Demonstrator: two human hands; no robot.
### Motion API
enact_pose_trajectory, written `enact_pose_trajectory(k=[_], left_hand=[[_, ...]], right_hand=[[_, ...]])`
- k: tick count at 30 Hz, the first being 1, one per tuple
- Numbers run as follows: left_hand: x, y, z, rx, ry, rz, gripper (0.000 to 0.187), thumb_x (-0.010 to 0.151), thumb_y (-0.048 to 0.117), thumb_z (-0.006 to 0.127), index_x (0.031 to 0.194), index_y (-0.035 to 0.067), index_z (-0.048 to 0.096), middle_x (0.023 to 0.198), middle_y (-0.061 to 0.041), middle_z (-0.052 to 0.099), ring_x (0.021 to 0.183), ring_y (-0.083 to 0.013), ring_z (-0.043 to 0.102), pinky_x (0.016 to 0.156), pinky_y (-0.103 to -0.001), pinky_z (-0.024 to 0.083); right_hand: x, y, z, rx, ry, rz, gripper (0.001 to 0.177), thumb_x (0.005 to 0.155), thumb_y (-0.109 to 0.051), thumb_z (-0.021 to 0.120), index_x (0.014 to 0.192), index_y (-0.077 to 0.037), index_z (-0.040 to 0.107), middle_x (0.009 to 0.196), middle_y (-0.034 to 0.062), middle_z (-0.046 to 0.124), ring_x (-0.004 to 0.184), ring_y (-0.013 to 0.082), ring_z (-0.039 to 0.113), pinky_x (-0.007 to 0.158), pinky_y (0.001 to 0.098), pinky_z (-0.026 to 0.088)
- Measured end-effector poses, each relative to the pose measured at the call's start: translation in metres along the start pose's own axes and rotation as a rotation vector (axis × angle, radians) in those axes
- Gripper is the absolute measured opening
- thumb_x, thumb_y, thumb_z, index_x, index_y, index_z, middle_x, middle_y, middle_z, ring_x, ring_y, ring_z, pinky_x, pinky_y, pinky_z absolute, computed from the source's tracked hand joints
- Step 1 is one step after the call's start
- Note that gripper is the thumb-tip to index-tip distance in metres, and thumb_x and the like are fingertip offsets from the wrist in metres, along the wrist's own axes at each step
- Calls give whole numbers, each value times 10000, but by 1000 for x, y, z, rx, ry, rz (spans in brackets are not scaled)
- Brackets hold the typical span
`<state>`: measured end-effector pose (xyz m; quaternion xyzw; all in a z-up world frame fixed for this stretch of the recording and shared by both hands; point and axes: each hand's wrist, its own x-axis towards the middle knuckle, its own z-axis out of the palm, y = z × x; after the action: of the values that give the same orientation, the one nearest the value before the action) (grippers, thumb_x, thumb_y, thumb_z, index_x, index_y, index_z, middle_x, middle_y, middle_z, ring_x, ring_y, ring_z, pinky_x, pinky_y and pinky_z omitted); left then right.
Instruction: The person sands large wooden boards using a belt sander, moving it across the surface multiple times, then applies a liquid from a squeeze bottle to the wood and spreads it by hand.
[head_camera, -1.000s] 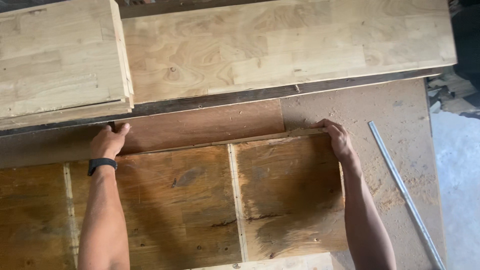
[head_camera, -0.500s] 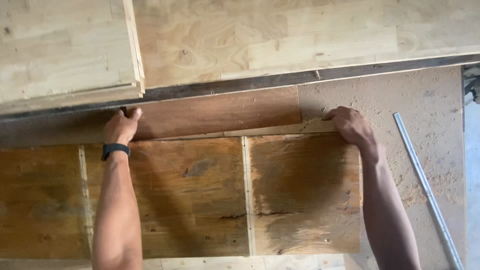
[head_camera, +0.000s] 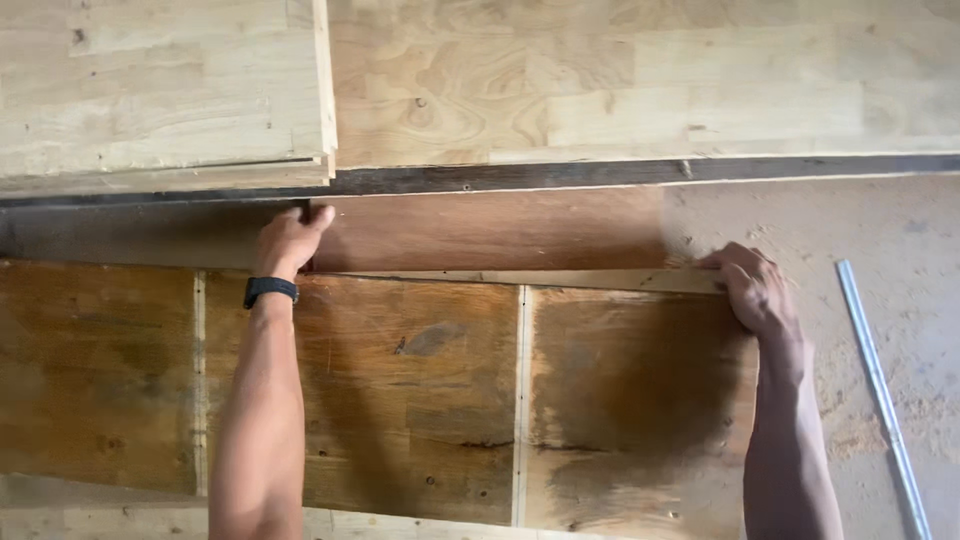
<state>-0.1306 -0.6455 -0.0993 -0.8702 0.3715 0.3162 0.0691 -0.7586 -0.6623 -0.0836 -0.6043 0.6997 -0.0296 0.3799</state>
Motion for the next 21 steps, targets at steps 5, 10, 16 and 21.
enact_pose_trajectory(k=[5,10,16,21], left_hand=[[-2,8,17,11,92,66,676,986,682,504,1089,61,751,1109,-211,748,1003,-436,697,805,-522,537],[-35,79,42,128,129,97,579,957,530,619,1166,15,779,1163,-216,759,1177,-406,681,953,-530,551],[-98,181,102,131,73,277,449,904,411,701,1073,3,783,1054,-237,770,1086,-416,722,910,-519,580],[-131,244,144,117,26,329,405,919,366,631,1051,19,792,1051,-207,777,1085,-395,725,930,-505,583]], right_hand=[[13,8,5,-49,32,-58,502,882,-321,342,1078,-165,777,1190,120,718,1052,340,635,809,476,454],[-5,8,8,184,232,117,378,844,-401,480,1076,-394,779,1098,-40,731,1084,279,653,942,406,488],[4,36,-36,67,543,405,792,835,-346,675,1536,-90,410,1576,310,267,1443,597,208,1134,737,180],[32,78,-79,-123,406,493,905,899,-598,641,1565,-44,381,1502,278,389,1415,459,295,1122,618,268]])
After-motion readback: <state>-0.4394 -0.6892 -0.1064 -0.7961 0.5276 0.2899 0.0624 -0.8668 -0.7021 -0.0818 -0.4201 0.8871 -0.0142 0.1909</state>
